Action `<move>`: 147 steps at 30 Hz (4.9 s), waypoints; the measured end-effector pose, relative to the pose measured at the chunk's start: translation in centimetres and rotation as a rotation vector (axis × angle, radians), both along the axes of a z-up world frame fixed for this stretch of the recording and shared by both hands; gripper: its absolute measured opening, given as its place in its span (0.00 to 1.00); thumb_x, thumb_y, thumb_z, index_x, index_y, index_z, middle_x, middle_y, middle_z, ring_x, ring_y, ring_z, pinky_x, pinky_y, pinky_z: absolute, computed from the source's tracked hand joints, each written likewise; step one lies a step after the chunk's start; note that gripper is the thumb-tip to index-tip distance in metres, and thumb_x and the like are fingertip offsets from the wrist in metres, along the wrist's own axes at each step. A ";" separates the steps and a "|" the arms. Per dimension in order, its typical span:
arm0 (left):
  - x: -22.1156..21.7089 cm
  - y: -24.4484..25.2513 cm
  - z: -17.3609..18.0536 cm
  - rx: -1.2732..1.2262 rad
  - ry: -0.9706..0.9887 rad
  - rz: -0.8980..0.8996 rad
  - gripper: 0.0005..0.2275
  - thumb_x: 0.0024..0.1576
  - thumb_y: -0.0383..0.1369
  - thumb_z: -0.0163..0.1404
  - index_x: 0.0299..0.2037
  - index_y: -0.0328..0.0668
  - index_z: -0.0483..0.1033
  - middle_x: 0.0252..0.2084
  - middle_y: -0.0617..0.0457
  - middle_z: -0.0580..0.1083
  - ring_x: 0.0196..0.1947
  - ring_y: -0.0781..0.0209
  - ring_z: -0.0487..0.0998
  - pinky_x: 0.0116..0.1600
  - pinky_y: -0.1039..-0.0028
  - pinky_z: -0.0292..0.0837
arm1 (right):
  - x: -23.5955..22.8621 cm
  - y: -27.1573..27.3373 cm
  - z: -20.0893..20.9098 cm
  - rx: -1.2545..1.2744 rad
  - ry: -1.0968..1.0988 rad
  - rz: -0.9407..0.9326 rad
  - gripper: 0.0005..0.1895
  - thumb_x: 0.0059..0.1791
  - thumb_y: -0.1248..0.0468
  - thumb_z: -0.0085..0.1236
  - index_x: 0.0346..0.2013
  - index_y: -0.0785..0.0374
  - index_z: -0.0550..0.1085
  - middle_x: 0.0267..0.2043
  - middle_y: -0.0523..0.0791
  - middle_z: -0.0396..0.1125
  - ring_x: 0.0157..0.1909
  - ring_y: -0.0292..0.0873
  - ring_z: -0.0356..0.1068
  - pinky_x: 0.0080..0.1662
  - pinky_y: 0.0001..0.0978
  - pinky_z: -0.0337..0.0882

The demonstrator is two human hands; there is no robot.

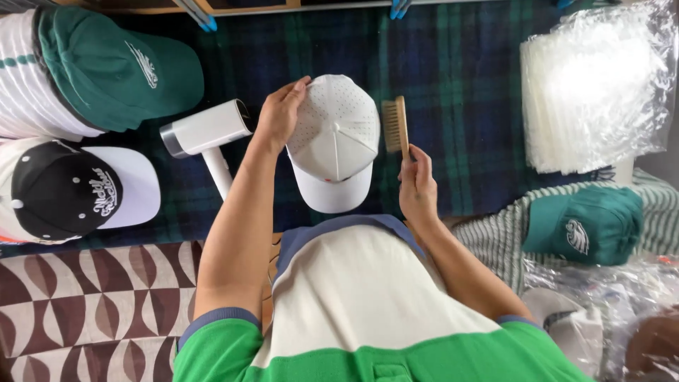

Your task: Cleaning and steaming a white baseball cap using a brush and a handheld steamer on a workspace.

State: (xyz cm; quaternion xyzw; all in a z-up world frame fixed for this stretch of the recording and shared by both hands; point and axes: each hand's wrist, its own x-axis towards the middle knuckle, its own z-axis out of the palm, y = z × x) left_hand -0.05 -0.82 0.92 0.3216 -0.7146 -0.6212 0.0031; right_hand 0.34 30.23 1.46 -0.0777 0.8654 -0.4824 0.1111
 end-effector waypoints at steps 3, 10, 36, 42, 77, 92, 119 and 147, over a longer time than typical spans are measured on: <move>0.0 0.6 0.4 0.018 0.023 -0.008 0.18 0.66 0.49 0.45 0.58 0.52 0.80 0.55 0.44 0.78 0.59 0.44 0.76 0.64 0.56 0.68 | -0.5 -1.9 4.5 -0.039 0.539 0.354 0.12 0.52 0.71 0.60 0.50 0.61 0.79 0.49 0.47 0.77 0.40 0.51 0.77 0.38 0.36 0.76; 0.6 0.4 2.4 0.045 -0.004 -0.002 0.19 0.67 0.50 0.44 0.59 0.52 0.79 0.57 0.45 0.77 0.61 0.46 0.75 0.64 0.58 0.68 | -9.6 -5.0 -0.6 -0.044 0.446 0.362 0.12 0.60 0.62 0.51 0.52 0.65 0.78 0.52 0.52 0.75 0.50 0.59 0.75 0.47 0.48 0.75; 1.7 -0.8 -5.1 0.231 0.208 0.181 0.19 0.68 0.42 0.44 0.57 0.32 0.78 0.52 0.35 0.78 0.56 0.45 0.78 0.63 0.57 0.71 | -10.2 -2.4 -2.9 0.023 0.091 0.094 0.12 0.58 0.59 0.51 0.52 0.59 0.78 0.29 0.48 0.72 0.28 0.45 0.72 0.33 0.39 0.73; 5.5 6.2 5.8 -0.110 0.402 0.143 0.09 0.66 0.33 0.47 0.47 0.43 0.82 0.30 0.51 0.80 0.34 0.58 0.82 0.47 0.66 0.79 | -3.5 -6.9 5.1 -0.225 0.309 0.002 0.12 0.59 0.60 0.53 0.54 0.63 0.71 0.30 0.48 0.67 0.30 0.45 0.69 0.34 0.38 0.71; -5.4 -5.1 4.4 -0.611 -0.593 -0.559 0.16 0.65 0.44 0.44 0.45 0.43 0.81 0.37 0.46 0.78 0.40 0.44 0.80 0.44 0.53 0.74 | -2.5 -7.6 1.4 -0.017 0.838 0.455 0.10 0.54 0.62 0.56 0.49 0.57 0.78 0.53 0.48 0.66 0.62 0.59 0.64 0.58 0.48 0.64; 6.1 -2.3 8.3 -0.723 -0.126 -0.350 0.17 0.69 0.44 0.40 0.51 0.41 0.77 0.38 0.42 0.78 0.38 0.36 0.80 0.40 0.48 0.76 | -2.9 -7.5 -0.4 -0.099 0.850 0.443 0.11 0.53 0.62 0.57 0.49 0.59 0.80 0.53 0.49 0.65 0.64 0.61 0.62 0.57 0.50 0.63; 0.6 -1.8 9.5 -0.619 -0.070 -0.499 0.17 0.67 0.44 0.43 0.41 0.37 0.80 0.32 0.38 0.76 0.34 0.37 0.78 0.38 0.53 0.75 | -3.4 -7.6 -0.1 -0.068 0.894 0.442 0.11 0.53 0.62 0.58 0.48 0.58 0.80 0.51 0.48 0.65 0.61 0.60 0.63 0.56 0.50 0.63; 11.3 4.6 4.0 -0.234 -0.260 0.191 0.18 0.67 0.53 0.36 0.45 0.54 0.72 0.35 0.40 0.79 0.42 0.34 0.81 0.41 0.50 0.77 | -9.4 -10.9 -0.2 -0.046 0.197 0.342 0.17 0.61 0.57 0.44 0.60 0.59 0.75 0.57 0.56 0.70 0.59 0.64 0.68 0.59 0.56 0.68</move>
